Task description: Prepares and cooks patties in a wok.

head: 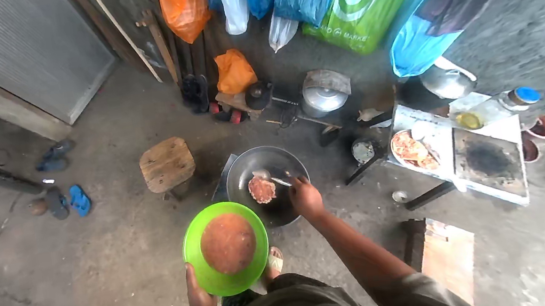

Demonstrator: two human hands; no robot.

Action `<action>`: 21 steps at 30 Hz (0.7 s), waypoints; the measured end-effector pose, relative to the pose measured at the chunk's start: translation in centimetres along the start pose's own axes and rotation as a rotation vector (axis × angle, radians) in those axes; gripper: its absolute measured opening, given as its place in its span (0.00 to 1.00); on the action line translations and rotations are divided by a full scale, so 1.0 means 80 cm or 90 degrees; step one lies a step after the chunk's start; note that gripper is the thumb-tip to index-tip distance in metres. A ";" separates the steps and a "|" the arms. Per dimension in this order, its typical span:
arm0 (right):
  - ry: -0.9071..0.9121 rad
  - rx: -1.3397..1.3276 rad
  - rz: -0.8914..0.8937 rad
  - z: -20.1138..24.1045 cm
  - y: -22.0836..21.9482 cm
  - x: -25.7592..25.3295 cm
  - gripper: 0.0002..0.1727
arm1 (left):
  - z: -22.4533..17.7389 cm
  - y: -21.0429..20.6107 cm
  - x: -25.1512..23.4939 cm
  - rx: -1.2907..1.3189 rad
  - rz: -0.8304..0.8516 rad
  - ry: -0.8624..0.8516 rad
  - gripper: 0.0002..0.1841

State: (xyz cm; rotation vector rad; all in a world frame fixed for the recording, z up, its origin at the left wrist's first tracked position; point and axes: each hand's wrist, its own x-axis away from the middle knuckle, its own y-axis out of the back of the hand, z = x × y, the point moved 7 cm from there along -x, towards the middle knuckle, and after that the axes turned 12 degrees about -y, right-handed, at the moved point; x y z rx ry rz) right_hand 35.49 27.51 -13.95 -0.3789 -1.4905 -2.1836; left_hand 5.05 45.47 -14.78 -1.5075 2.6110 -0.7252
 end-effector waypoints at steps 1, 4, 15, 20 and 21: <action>0.037 -0.032 -0.009 0.006 0.015 0.014 0.23 | 0.002 -0.002 -0.002 0.008 0.001 0.004 0.34; 0.208 -0.111 -0.081 0.026 0.049 0.066 0.19 | 0.005 -0.015 -0.008 0.018 0.024 0.007 0.32; 0.252 0.099 -0.093 0.037 0.009 0.135 0.19 | 0.015 -0.053 -0.024 -0.020 0.026 0.058 0.32; 0.099 -0.025 0.168 0.012 0.012 0.112 0.20 | 0.023 -0.054 -0.024 -0.048 0.037 0.073 0.33; 0.103 -0.044 0.169 0.009 0.013 0.110 0.20 | 0.024 -0.054 -0.023 -0.053 0.035 0.076 0.33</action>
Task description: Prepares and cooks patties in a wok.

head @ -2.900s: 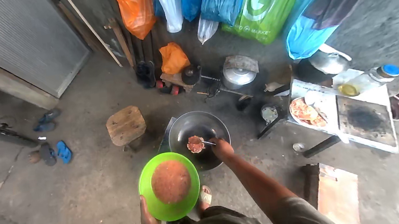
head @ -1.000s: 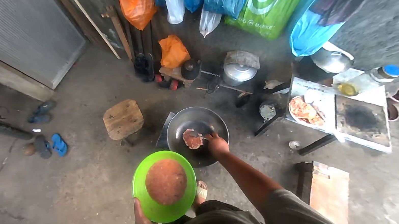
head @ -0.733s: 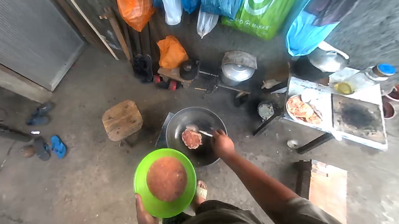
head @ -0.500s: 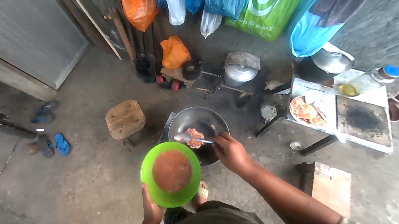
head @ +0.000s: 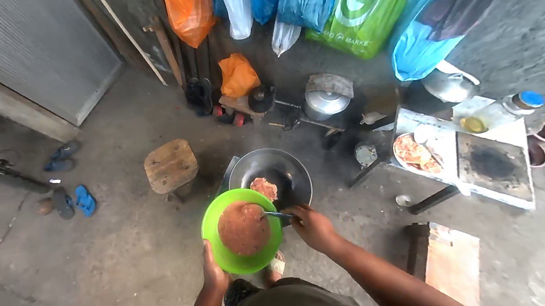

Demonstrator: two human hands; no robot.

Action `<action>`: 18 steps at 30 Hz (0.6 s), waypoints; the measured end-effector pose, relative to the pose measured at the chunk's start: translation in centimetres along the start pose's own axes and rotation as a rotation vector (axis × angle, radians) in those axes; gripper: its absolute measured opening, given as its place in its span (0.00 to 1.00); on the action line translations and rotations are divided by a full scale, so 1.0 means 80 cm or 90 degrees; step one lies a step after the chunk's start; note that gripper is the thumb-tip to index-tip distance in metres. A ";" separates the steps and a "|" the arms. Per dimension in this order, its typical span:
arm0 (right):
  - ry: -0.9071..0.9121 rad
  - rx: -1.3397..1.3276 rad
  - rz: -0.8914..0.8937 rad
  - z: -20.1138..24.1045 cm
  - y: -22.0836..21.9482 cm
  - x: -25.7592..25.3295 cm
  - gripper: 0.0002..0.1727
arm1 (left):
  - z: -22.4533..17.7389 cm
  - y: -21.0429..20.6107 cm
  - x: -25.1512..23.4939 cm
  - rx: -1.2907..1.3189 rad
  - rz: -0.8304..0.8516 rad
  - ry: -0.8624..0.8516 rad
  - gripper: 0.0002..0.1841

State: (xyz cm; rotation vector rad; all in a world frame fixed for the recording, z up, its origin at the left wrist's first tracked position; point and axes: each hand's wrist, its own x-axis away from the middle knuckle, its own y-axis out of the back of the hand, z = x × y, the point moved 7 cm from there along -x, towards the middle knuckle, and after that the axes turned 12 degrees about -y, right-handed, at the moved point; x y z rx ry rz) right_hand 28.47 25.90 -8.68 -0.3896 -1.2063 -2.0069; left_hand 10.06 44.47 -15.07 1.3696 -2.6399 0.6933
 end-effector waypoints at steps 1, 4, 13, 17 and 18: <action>0.007 -0.013 -0.002 -0.002 0.001 -0.001 0.20 | 0.000 -0.001 -0.001 -0.002 -0.001 0.001 0.33; 0.019 -0.032 -0.002 -0.008 0.004 -0.003 0.19 | -0.001 -0.005 -0.001 0.002 0.006 -0.002 0.33; 0.028 -0.099 -0.019 -0.011 0.027 -0.007 0.19 | 0.004 -0.003 -0.003 0.006 0.011 0.000 0.32; 0.036 -0.124 -0.078 -0.020 0.050 -0.012 0.19 | 0.005 0.003 -0.002 0.007 0.017 -0.004 0.33; 0.035 -0.126 -0.089 -0.025 0.054 -0.016 0.18 | 0.005 0.005 -0.001 0.013 0.020 -0.006 0.33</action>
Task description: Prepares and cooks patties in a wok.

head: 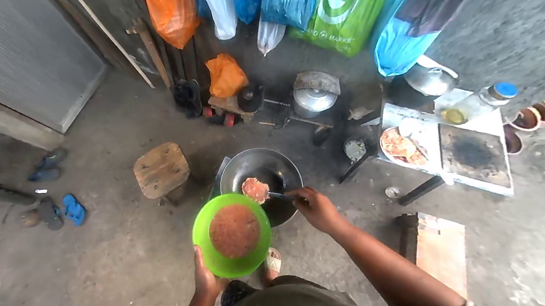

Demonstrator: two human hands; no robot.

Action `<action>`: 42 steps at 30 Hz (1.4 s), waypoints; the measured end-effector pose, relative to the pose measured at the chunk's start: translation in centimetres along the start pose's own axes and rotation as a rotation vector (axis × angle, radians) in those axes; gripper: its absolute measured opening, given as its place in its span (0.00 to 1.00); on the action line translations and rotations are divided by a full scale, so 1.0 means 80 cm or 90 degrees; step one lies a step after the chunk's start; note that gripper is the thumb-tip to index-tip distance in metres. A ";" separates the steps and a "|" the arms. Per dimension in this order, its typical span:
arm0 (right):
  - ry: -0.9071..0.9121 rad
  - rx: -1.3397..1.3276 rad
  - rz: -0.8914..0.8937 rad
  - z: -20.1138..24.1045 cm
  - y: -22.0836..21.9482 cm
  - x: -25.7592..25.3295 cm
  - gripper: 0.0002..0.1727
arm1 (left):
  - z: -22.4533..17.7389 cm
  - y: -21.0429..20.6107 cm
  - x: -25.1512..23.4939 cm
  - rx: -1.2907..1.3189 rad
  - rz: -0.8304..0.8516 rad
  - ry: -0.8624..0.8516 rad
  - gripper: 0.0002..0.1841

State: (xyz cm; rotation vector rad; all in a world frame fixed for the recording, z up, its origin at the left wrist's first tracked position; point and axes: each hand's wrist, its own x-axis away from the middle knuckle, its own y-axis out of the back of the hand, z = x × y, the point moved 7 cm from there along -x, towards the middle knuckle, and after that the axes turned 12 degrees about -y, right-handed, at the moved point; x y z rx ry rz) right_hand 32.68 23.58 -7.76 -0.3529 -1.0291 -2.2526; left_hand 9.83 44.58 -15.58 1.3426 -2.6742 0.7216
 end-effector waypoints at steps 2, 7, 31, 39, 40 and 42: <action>-0.018 0.013 -0.015 -0.013 0.003 -0.012 0.18 | -0.001 0.006 0.002 0.006 -0.008 0.000 0.33; -0.114 0.144 -0.006 -0.060 -0.021 -0.057 0.21 | -0.004 0.025 0.009 -0.001 -0.030 -0.007 0.32; -0.185 0.411 -0.029 -0.081 -0.074 -0.096 0.25 | -0.017 0.042 0.022 0.013 -0.038 -0.043 0.32; -0.205 0.406 -0.015 -0.085 -0.076 -0.093 0.25 | -0.019 0.044 0.022 0.014 -0.045 -0.047 0.32; -0.193 0.408 -0.016 -0.084 -0.078 -0.093 0.25 | -0.019 0.044 0.022 0.013 -0.042 -0.050 0.33; -0.148 0.408 -0.005 -0.083 -0.087 -0.094 0.27 | -0.019 0.043 0.022 0.004 -0.039 -0.055 0.33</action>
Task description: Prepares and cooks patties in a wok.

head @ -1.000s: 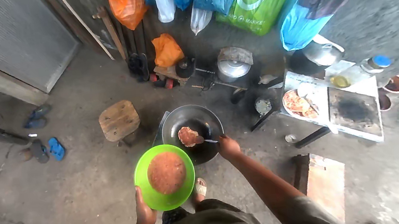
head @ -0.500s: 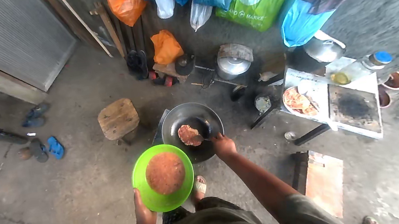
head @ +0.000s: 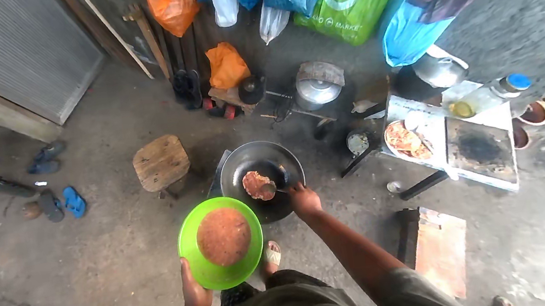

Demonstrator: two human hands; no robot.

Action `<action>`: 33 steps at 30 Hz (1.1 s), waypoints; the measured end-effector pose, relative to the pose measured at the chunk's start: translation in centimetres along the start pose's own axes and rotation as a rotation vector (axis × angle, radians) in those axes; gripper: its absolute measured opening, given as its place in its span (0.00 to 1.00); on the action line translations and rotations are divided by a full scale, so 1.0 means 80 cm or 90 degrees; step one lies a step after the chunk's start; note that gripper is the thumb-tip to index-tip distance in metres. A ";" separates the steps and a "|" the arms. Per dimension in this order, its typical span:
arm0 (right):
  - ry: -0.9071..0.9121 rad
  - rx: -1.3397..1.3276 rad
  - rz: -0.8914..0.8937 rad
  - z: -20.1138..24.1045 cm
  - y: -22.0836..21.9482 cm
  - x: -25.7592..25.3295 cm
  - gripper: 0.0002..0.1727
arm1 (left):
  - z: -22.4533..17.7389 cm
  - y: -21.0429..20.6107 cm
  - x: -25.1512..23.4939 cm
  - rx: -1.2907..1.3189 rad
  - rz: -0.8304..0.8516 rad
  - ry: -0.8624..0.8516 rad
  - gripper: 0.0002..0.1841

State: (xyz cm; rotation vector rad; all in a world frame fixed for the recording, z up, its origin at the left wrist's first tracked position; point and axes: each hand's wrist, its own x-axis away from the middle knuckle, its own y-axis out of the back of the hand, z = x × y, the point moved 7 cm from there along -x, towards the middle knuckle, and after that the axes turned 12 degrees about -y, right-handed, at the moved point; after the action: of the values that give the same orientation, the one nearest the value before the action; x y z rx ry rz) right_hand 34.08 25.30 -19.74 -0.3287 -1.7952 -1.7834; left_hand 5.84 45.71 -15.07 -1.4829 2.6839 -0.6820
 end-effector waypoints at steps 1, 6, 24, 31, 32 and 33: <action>0.022 0.005 0.003 0.003 -0.002 0.001 0.28 | 0.000 0.000 0.000 0.000 -0.001 -0.001 0.33; 0.026 -0.009 -0.037 0.001 0.004 0.002 0.28 | 0.002 0.000 0.000 0.007 -0.010 0.004 0.32; 0.357 -0.149 -0.447 0.052 0.114 0.180 0.17 | 0.003 -0.035 -0.009 0.023 0.015 0.023 0.33; 0.177 -0.068 -0.085 0.060 0.069 0.171 0.21 | 0.011 -0.036 -0.012 -0.023 -0.001 0.040 0.34; 0.136 -0.087 0.025 0.054 0.067 0.164 0.23 | 0.012 -0.035 -0.012 -0.024 0.002 0.040 0.34; 0.121 -0.122 0.080 0.048 0.065 0.158 0.23 | 0.012 -0.035 -0.012 -0.025 0.005 0.039 0.33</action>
State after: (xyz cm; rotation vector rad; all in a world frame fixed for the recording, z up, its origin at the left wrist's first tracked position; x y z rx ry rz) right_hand 26.01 26.65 -8.15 -0.3287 -1.4452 -1.8354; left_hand 8.83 44.87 -15.14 -1.4836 2.7622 -0.6909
